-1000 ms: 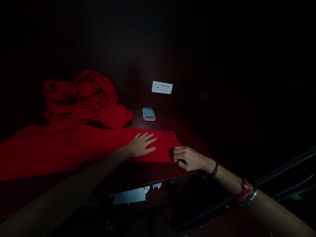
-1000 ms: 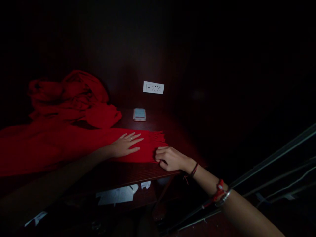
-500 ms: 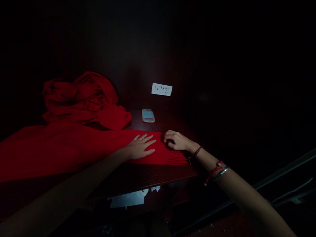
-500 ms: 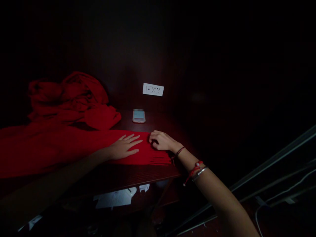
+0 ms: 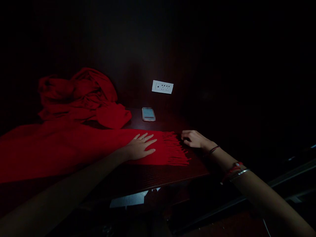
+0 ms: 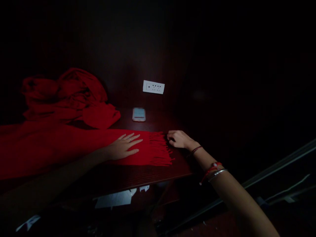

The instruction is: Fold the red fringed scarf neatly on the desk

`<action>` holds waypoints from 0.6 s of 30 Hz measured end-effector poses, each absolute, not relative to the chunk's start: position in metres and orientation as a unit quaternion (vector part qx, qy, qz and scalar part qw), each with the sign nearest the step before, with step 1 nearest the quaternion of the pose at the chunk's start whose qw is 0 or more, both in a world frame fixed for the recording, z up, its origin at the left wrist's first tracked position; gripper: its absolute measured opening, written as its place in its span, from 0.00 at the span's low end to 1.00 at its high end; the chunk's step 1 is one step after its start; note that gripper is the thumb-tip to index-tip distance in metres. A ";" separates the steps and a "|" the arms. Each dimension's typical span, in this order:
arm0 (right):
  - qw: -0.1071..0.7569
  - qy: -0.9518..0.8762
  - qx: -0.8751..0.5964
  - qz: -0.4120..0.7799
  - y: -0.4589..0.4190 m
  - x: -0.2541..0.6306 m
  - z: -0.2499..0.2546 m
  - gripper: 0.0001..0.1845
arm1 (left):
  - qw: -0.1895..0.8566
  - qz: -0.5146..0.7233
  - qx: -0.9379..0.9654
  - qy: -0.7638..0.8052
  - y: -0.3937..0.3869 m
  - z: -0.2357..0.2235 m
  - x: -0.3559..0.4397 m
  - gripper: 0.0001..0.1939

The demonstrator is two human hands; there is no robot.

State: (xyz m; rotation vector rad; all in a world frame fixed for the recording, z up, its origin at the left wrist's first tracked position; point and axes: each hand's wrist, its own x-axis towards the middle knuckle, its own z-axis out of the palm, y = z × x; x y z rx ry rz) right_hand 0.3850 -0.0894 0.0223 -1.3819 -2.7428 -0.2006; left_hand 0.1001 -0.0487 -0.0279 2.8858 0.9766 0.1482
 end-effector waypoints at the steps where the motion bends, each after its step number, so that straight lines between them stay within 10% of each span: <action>1: 0.060 -0.893 -0.442 -0.068 -0.088 0.378 0.026 0.07 | 0.045 0.049 0.945 0.320 -0.049 -0.028 0.100 0.28; 18: 0.105 -0.908 -0.405 0.011 -0.094 0.374 0.004 0.06 | 0.025 0.054 0.946 0.319 -0.048 -0.030 0.100 0.28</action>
